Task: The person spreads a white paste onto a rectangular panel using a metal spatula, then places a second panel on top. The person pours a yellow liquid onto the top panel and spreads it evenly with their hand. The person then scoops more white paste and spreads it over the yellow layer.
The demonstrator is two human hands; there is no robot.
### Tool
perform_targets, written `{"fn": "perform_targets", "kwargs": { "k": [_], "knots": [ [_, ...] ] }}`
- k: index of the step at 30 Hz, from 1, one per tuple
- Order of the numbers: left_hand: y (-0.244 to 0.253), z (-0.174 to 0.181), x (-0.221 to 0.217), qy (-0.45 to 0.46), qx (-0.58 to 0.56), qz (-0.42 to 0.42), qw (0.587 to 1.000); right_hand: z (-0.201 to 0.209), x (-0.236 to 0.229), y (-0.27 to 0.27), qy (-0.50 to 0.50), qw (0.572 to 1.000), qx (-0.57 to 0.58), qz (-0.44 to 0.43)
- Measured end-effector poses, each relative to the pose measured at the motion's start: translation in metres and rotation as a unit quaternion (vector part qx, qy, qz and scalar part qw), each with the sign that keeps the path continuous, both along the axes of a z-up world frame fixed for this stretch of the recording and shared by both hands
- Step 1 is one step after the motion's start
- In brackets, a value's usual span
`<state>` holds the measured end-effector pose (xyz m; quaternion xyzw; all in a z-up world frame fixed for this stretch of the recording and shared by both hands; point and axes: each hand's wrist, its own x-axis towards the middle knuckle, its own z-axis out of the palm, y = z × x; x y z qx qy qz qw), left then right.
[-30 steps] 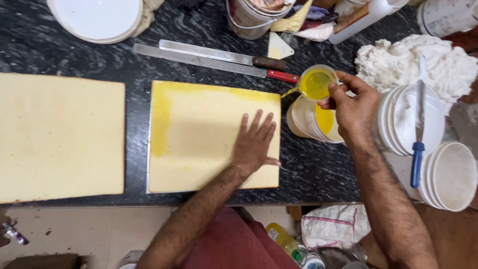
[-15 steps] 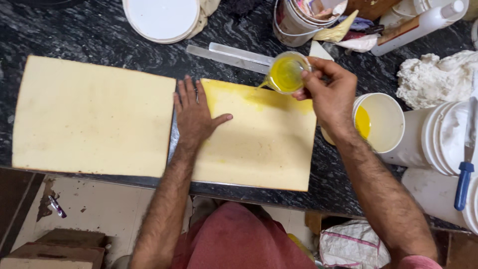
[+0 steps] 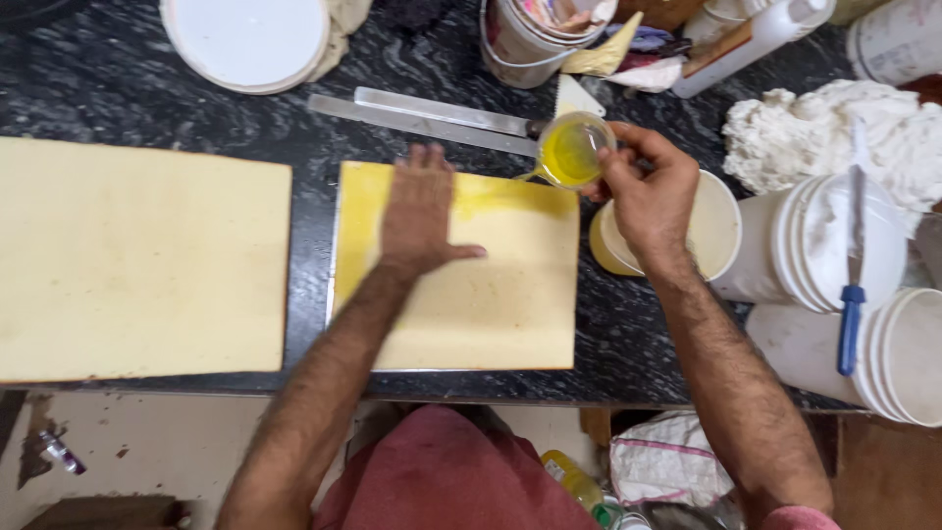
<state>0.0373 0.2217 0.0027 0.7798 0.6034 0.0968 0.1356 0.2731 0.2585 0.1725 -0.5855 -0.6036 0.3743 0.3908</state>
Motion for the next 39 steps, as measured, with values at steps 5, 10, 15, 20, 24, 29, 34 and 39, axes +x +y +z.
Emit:
{"fn": "perform_targets", "kwargs": {
  "k": [5, 10, 15, 20, 24, 29, 34, 39],
  "knots": [
    [-0.038, 0.015, 0.098, 0.024, -0.049, -0.143, 0.988, 0.011, 0.047, -0.012, -0.11, 0.992, 0.013, -0.057],
    [-0.084, 0.021, 0.116, 0.016, -0.033, -0.222, 0.974, 0.015, 0.053, -0.023, -0.183, 0.982, 0.021, -0.05],
    [-0.082, 0.002, 0.042, 0.05, -0.046, -0.038, 0.997, 0.005, 0.032, -0.028, -0.16, 0.986, 0.036, -0.011],
    [-0.066, -0.006, -0.05, 0.008, -0.001, 0.126, 0.992, -0.004, -0.027, -0.026, -0.092, 0.99, 0.082, 0.063],
    [-0.063, -0.017, -0.079, -0.041, 0.014, 0.129, 0.991, -0.007, -0.067, -0.025, -0.007, 0.994, 0.057, 0.097],
    [-0.057, -0.024, -0.083, -0.072, 0.027, 0.109, 0.991, -0.005, -0.075, -0.025, -0.007, 0.993, 0.062, 0.099],
    [-0.043, -0.005, -0.04, -0.003, -0.004, 0.082, 0.997, 0.008, -0.032, -0.037, -0.189, 0.952, 0.219, 0.1],
    [-0.043, 0.017, 0.049, 0.057, -0.046, -0.056, 0.996, 0.012, 0.022, -0.044, -0.344, 0.891, 0.278, 0.1]
  ]
}}
